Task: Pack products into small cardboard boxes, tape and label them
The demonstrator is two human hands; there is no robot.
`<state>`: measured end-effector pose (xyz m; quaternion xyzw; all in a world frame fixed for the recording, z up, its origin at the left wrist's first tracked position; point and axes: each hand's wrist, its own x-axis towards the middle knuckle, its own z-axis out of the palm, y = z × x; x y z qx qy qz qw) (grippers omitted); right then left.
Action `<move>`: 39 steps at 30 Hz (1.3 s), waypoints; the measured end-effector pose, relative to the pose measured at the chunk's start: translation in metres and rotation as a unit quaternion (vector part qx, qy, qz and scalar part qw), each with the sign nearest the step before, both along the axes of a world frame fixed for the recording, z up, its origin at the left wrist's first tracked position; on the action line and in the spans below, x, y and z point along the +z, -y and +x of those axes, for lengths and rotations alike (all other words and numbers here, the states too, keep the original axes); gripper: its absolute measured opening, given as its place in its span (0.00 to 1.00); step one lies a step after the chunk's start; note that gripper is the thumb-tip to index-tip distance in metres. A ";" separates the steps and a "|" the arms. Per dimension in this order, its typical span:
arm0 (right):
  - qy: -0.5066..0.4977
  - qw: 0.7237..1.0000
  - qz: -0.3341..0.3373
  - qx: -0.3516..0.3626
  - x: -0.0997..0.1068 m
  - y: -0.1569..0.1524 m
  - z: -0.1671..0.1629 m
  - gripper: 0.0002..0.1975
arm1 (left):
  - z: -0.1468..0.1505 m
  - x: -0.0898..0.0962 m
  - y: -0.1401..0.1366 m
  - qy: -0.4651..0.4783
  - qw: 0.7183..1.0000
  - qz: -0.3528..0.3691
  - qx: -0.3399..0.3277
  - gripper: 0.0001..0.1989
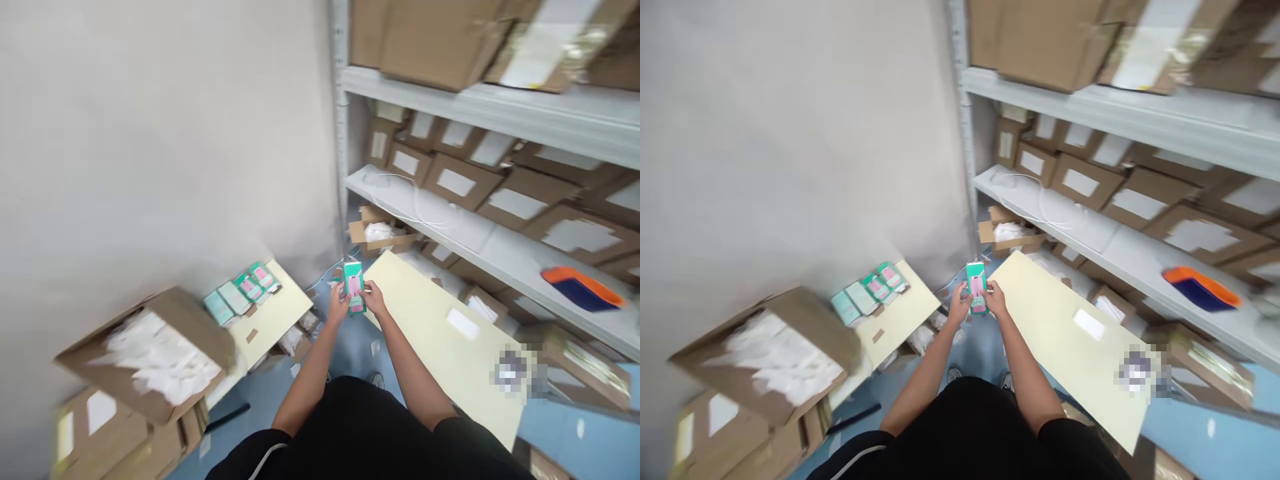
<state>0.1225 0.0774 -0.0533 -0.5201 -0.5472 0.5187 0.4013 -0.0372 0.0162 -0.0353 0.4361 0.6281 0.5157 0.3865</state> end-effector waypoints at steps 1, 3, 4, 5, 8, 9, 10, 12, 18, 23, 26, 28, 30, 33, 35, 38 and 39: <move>-0.009 1.000 -0.001 -0.023 0.003 -0.002 0.024 0.16 | 0.021 0.004 -0.010 0.003 1.000 -0.007 -0.028 0.29; -0.025 0.998 0.000 -0.063 0.008 -0.003 0.072 0.16 | 0.063 0.011 -0.027 0.009 0.996 -0.023 -0.083 0.31; -0.031 0.996 0.002 -0.080 0.010 -0.003 0.095 0.16 | 0.083 0.013 -0.034 0.010 0.994 -0.029 -0.109 0.33; -0.036 0.994 0.003 -0.098 0.011 -0.002 0.118 0.16 | 0.103 0.015 -0.040 0.011 0.991 -0.034 -0.131 0.34; -0.065 0.987 0.001 -0.149 0.014 0.006 0.175 0.17 | 0.155 0.018 -0.055 0.022 0.982 -0.039 -0.186 0.34; -0.081 0.984 -0.004 -0.161 0.015 0.009 0.191 0.19 | 0.169 0.018 -0.060 0.029 0.977 -0.035 -0.206 0.33; -0.097 0.981 -0.010 -0.169 0.015 0.013 0.204 0.20 | 0.180 0.018 -0.065 0.037 0.973 -0.028 -0.227 0.33; -0.120 0.976 -0.017 -0.181 0.015 0.018 0.224 0.21 | 0.197 0.017 -0.078 0.047 0.962 -0.013 -0.268 0.36; -0.119 0.967 -0.030 -0.224 -0.001 0.021 0.241 0.33 | 0.217 0.002 -0.119 0.026 0.927 -0.039 -0.372 0.54; -0.081 0.964 -0.068 -0.246 -0.026 0.017 0.220 0.32 | 0.215 -0.031 -0.141 0.015 0.895 -0.064 -0.441 0.48; -0.048 0.952 -0.115 -0.279 -0.038 0.018 0.204 0.32 | 0.209 -0.046 -0.149 -0.012 0.860 -0.120 -0.495 0.44; -0.032 0.944 -0.128 -0.304 -0.042 0.018 0.194 0.33 | 0.204 -0.048 -0.156 -0.051 0.848 -0.124 -0.512 0.44; -0.022 0.937 -0.124 -0.326 -0.043 0.017 0.186 0.34 | 0.201 -0.043 -0.164 -0.083 0.848 -0.079 -0.517 0.43; -0.010 0.931 -0.111 -0.346 -0.041 0.013 0.178 0.35 | 0.201 -0.029 -0.178 -0.127 0.831 0.003 -0.541 0.38; -0.002 0.930 -0.105 -0.353 -0.037 0.011 0.176 0.34 | 0.202 -0.019 -0.188 -0.173 0.804 0.018 -0.569 0.34; 0.016 0.930 -0.110 -0.352 -0.031 0.010 0.175 0.32 | 0.205 -0.010 -0.199 -0.218 0.768 0.019 -0.602 0.32; 0.021 0.929 -0.116 -0.351 -0.030 0.010 0.174 0.31 | 0.206 -0.008 -0.203 -0.222 0.763 0.020 -0.607 0.32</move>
